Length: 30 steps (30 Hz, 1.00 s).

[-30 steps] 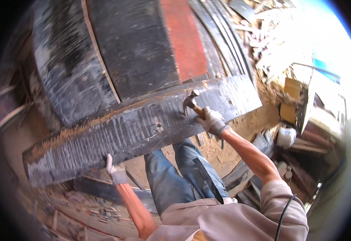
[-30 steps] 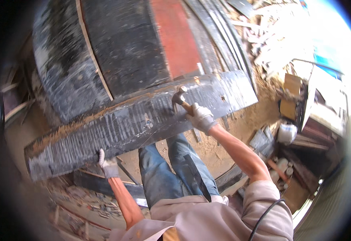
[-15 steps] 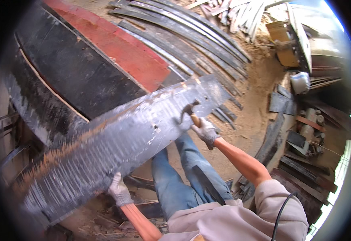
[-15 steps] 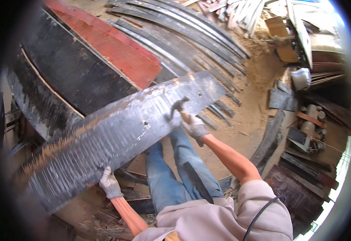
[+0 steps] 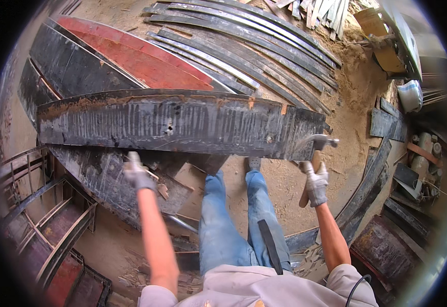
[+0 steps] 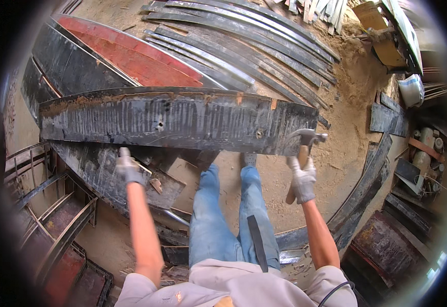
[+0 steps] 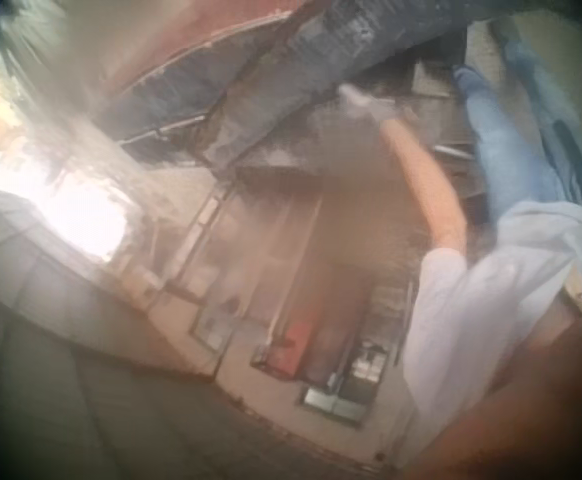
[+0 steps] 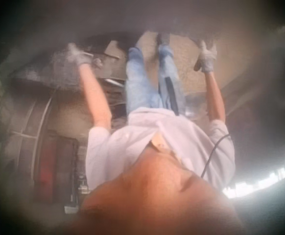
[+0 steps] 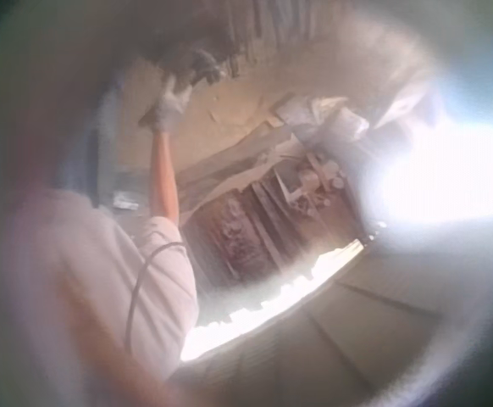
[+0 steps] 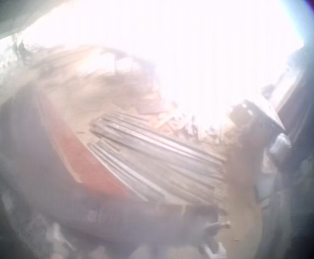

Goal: The person repeatedly strikes a large, dark, curved wooden panel with a hammer, then flips it and continues hammering. The person also picks up and strikes a long, thin wooden strip. The task appears to be breaking down or shaping the wood.

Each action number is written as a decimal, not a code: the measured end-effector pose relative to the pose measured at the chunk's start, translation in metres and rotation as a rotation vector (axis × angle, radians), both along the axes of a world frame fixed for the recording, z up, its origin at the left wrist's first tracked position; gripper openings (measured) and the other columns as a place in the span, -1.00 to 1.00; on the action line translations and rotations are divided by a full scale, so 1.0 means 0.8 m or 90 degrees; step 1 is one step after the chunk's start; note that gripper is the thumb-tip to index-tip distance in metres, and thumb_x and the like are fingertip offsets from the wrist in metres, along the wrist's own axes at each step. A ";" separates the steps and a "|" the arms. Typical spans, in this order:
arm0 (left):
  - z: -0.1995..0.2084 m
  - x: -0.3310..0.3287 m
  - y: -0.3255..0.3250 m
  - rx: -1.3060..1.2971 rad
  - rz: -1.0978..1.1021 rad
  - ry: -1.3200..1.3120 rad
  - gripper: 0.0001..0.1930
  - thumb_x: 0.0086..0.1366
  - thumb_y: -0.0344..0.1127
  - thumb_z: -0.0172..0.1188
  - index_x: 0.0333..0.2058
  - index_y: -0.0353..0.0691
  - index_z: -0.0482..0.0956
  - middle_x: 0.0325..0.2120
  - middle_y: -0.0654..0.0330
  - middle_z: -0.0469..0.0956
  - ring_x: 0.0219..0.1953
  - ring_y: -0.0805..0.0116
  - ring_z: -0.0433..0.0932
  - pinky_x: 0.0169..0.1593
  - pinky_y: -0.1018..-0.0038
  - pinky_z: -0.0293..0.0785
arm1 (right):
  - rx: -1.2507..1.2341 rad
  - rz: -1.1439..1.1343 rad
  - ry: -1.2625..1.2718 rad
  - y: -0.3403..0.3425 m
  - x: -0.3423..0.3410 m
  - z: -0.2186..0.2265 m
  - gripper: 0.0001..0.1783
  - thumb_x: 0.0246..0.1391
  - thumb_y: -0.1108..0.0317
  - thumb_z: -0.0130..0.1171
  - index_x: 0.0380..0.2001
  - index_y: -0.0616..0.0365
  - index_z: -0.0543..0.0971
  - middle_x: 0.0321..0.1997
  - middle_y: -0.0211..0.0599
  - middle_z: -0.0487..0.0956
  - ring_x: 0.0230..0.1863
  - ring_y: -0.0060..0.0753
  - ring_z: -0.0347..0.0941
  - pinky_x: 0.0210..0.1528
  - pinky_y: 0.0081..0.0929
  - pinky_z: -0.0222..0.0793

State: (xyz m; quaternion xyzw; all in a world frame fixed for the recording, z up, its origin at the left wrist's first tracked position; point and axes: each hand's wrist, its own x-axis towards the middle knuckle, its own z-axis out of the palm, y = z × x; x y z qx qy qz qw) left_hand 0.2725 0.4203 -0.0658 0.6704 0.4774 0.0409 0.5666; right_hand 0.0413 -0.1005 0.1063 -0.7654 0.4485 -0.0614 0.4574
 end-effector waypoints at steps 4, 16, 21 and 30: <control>-0.025 -0.206 -0.276 -0.061 -0.240 0.192 -0.30 0.18 0.31 0.49 -0.07 -0.19 0.50 -0.36 0.26 0.54 -0.38 0.35 0.46 -0.28 0.31 0.44 | 0.007 -0.069 -0.041 -0.070 -0.024 0.041 -0.70 0.37 0.27 0.28 -0.08 0.31 0.50 -0.27 -0.13 0.73 -0.27 -0.30 0.74 -0.18 -0.37 0.71; -0.103 -0.341 -0.686 -0.620 -0.009 0.224 -0.39 0.30 0.16 0.42 0.25 0.23 0.45 -0.24 0.39 0.47 -0.49 0.43 0.33 -0.48 0.34 0.24 | 0.143 0.075 0.233 -0.271 -0.130 0.112 -0.71 0.26 0.31 0.32 -0.11 0.23 0.50 -0.50 -0.38 0.53 -0.61 -0.55 0.48 -0.59 -0.48 0.45; -0.084 -0.416 -0.649 -0.475 -0.007 0.232 -0.56 0.37 0.08 0.39 0.03 -0.07 0.60 -0.54 0.35 0.45 -0.66 0.47 0.29 -0.59 0.39 0.21 | 0.160 0.171 0.189 -0.296 -0.137 0.107 -0.70 0.30 0.24 0.28 -0.14 0.24 0.47 -0.55 -0.38 0.50 -0.63 -0.55 0.45 -0.59 -0.49 0.44; -0.094 -0.710 -0.386 -0.094 0.106 0.499 -0.08 0.33 0.25 0.35 0.42 -0.32 0.32 0.38 0.00 0.41 0.40 0.07 0.38 0.43 0.24 0.29 | 0.114 0.488 0.168 -0.248 -0.139 0.090 -0.61 0.31 0.21 0.27 0.01 0.24 0.43 -0.40 -0.35 0.53 -0.49 -0.53 0.46 -0.44 -0.48 0.44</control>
